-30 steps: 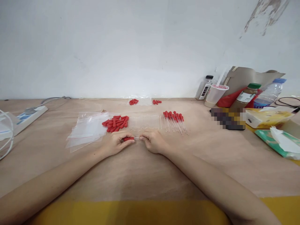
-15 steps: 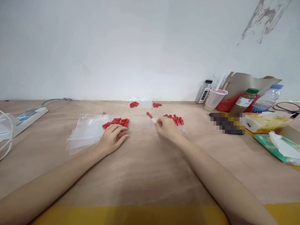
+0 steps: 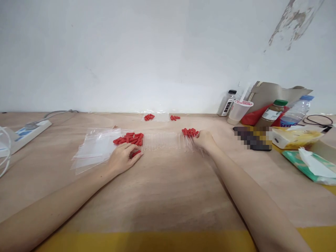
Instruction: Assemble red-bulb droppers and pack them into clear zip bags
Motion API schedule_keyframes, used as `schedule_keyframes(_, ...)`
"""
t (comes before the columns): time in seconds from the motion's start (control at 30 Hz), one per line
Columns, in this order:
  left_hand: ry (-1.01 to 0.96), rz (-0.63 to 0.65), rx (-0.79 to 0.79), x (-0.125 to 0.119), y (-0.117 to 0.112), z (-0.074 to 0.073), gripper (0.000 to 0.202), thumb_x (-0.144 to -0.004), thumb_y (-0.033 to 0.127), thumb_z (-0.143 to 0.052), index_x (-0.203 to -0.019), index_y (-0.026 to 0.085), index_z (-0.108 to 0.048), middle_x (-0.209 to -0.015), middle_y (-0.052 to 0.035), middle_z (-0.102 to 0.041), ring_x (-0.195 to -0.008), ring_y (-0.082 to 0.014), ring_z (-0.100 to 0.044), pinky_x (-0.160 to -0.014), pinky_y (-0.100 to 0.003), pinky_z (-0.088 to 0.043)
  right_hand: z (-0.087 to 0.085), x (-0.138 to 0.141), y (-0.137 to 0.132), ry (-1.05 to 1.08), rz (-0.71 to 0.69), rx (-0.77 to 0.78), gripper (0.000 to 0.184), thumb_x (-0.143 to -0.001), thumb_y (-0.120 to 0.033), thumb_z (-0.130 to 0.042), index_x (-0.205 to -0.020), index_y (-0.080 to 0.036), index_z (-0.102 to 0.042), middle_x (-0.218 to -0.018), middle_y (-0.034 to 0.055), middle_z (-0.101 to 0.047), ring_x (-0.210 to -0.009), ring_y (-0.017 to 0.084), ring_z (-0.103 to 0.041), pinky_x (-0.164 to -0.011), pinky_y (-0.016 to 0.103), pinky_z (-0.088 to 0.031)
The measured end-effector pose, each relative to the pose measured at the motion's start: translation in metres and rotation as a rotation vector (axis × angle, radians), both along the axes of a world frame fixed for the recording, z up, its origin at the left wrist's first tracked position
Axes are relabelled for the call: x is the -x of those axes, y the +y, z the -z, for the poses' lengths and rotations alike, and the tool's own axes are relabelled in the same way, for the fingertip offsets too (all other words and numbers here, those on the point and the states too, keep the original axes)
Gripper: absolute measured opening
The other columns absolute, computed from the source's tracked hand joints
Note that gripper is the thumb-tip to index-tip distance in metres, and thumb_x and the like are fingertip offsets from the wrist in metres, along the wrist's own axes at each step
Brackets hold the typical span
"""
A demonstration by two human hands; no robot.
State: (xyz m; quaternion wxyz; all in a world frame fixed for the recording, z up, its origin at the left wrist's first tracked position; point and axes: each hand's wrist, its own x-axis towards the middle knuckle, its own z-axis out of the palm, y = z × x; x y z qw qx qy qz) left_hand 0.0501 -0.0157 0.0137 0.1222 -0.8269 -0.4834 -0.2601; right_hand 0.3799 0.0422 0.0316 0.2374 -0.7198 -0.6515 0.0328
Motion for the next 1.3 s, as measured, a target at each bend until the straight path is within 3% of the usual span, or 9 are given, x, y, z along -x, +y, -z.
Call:
schedule_keyframes(0.17, -0.025, -0.013, -0.010, 0.000, 0.001, 0.003, 0.018, -0.083, 0.032, -0.049, -0.088, 0.017, -0.059, -0.079, -0.0044, -0.061, -0.074, -0.0187, -0.056, -0.070, -0.031, -0.043, -0.002, 0.007, -0.002, 0.010, 0.053, -0.025, 0.019, -0.070, -0.032, -0.052, -0.075, -0.016, -0.060, -0.071, 0.0065, -0.062, -0.063, 0.016, -0.054, -0.053, 0.023, -0.033)
schedule_keyframes(0.33, -0.043, 0.031, -0.127, -0.002, 0.002, 0.006, 0.026, -0.089, 0.029, -0.040, -0.105, 0.016, -0.055, -0.086, -0.0065, -0.054, -0.078, -0.0174, -0.053, -0.069, -0.028, -0.044, 0.001, 0.031, -0.012, -0.023, -0.082, -0.064, 0.019, -0.074, -0.033, -0.050, -0.078, -0.019, -0.063, -0.076, 0.0045, -0.064, -0.067, 0.015, -0.055, -0.056, 0.023, -0.034)
schedule_keyframes(0.53, -0.051, 0.083, -0.122, -0.002, 0.005, 0.009, 0.022, -0.088, 0.027, -0.042, -0.093, 0.015, -0.061, -0.082, -0.0058, -0.049, -0.076, -0.0164, -0.048, -0.064, -0.027, -0.043, 0.006, 0.051, -0.021, -0.184, -0.054, -0.027, 0.027, -0.079, -0.035, -0.044, -0.075, -0.018, -0.065, -0.084, 0.0083, -0.064, -0.078, 0.021, -0.059, -0.068, 0.030, -0.038)
schedule_keyframes(0.73, -0.019, 0.154, -0.194, -0.006, 0.002, 0.003, 0.016, -0.086, 0.024, -0.045, -0.089, 0.017, -0.060, -0.089, -0.0068, -0.053, -0.084, -0.0190, -0.048, -0.073, -0.032, -0.044, 0.009, 0.061, -0.021, -0.298, 0.013, 0.018, 0.032, -0.080, -0.030, -0.039, -0.082, -0.012, -0.066, -0.082, 0.0147, -0.064, -0.081, 0.027, -0.059, -0.069, 0.036, -0.039)
schedule_keyframes(0.9, -0.119, 0.277, -0.114, -0.016, 0.001, 0.003, 0.012, -0.086, 0.021, -0.046, -0.090, 0.017, -0.057, -0.088, -0.0053, -0.058, -0.086, -0.0172, -0.052, -0.077, -0.031, -0.045, 0.009, 0.066, -0.020, -0.314, 0.004, 0.036, 0.032, -0.081, -0.026, -0.038, -0.084, -0.008, -0.064, -0.084, 0.0186, -0.064, -0.080, 0.027, -0.060, -0.070, 0.037, -0.039)
schedule_keyframes(1.07, -0.242, 0.254, 0.035, -0.021, 0.000, 0.001, 0.015, -0.085, 0.025, -0.051, -0.097, 0.018, -0.056, -0.089, -0.0031, -0.063, -0.080, -0.0147, -0.058, -0.071, -0.027, -0.047, 0.008, 0.062, -0.020, -0.187, 0.031, -0.146, 0.033, -0.085, -0.031, -0.033, -0.088, -0.008, -0.057, -0.084, 0.0185, -0.062, -0.083, 0.027, -0.059, -0.074, 0.037, -0.038)
schedule_keyframes(1.17, -0.256, 0.234, 0.037, -0.020, -0.001, -0.002, 0.018, -0.085, 0.025, -0.050, -0.100, 0.018, -0.058, -0.086, -0.0034, -0.063, -0.079, -0.0152, -0.058, -0.071, -0.027, -0.047, 0.012, 0.062, -0.025, -0.014, -0.119, -0.263, 0.028, -0.087, -0.027, -0.032, -0.096, -0.009, -0.050, -0.083, 0.0153, -0.061, -0.076, 0.023, -0.059, -0.067, 0.033, -0.040)
schedule_keyframes(1.3, -0.249, 0.244, 0.024, -0.019, 0.000, -0.002, 0.017, -0.086, 0.024, -0.047, -0.096, 0.017, -0.060, -0.083, -0.0038, -0.063, -0.078, -0.0150, -0.057, -0.070, -0.027, -0.047, 0.020, 0.074, -0.038, 0.202, -0.471, -0.419, 0.029, -0.088, -0.026, -0.033, -0.111, -0.013, -0.044, -0.083, 0.0089, -0.060, -0.074, 0.018, -0.057, -0.066, 0.030, -0.043)
